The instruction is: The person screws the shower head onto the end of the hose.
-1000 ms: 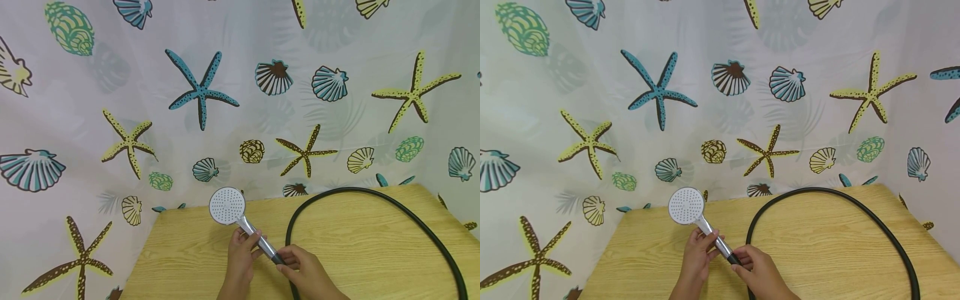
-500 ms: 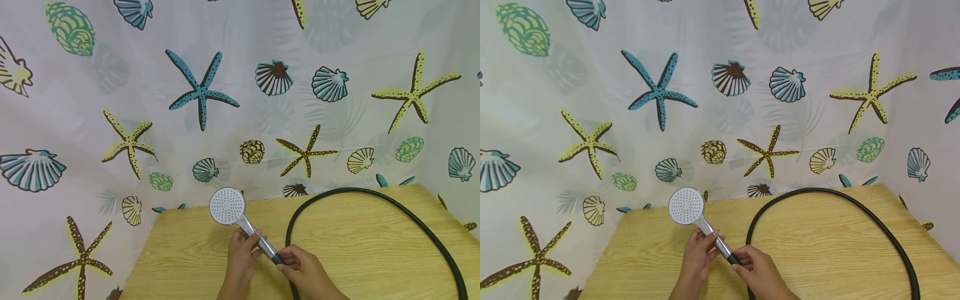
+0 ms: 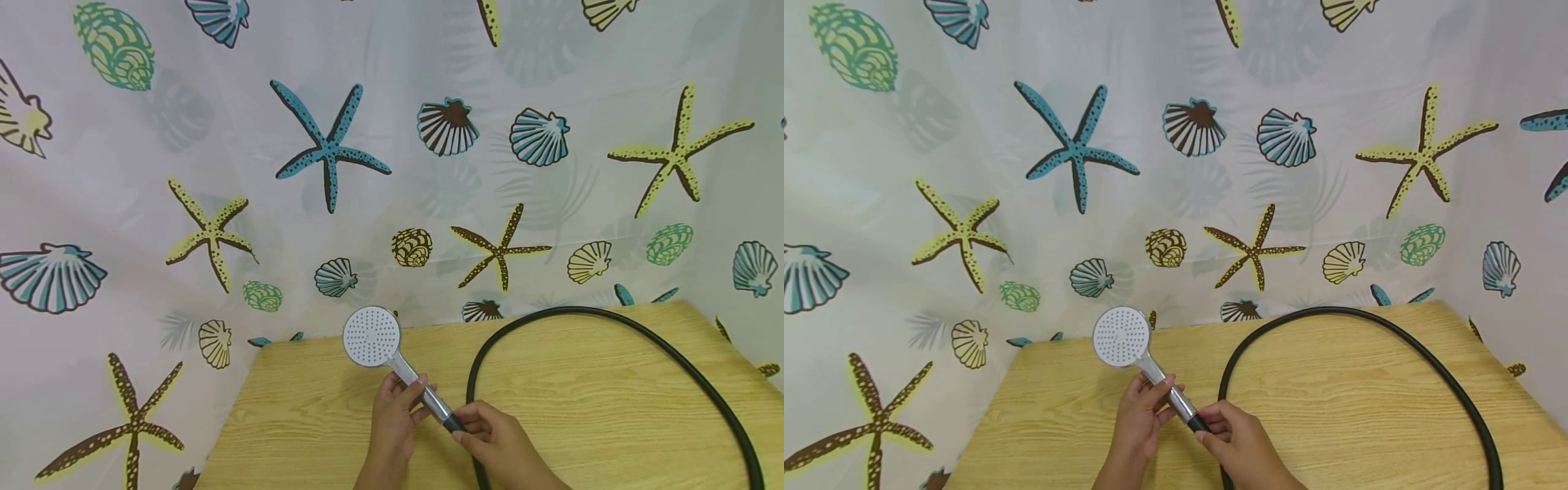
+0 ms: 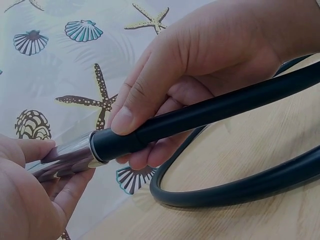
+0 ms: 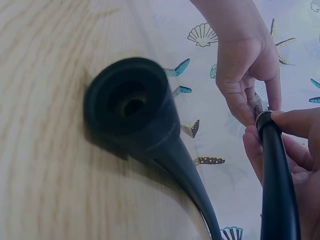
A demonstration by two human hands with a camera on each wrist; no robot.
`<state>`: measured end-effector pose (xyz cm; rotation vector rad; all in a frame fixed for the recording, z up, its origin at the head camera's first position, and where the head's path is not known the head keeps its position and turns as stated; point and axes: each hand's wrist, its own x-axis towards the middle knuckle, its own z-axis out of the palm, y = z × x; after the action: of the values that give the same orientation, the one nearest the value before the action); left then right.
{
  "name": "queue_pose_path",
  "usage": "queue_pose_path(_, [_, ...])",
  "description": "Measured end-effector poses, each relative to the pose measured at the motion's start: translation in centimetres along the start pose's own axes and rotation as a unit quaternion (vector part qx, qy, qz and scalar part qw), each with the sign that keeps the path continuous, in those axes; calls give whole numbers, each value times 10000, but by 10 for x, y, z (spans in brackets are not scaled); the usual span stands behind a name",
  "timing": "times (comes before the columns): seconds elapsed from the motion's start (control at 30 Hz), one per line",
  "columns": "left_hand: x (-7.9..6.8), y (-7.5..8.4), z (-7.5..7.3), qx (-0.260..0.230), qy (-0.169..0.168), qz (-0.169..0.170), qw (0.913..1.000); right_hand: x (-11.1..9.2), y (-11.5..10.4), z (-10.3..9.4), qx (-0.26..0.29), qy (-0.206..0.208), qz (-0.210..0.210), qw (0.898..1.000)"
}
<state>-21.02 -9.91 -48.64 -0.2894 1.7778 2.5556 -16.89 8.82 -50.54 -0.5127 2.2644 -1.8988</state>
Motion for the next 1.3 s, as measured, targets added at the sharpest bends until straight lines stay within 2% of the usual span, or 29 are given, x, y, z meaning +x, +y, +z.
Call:
queue_pose_path(0.9, [2, -2, 1, -8, -18, -92, 10000, -1, 0, -2, 75, -110, 225, 9997])
queue_pose_path(1.3, [1, -3, -1, -39, -130, -67, 9999, -3, 1, -3, -59, -148, 142, 9998])
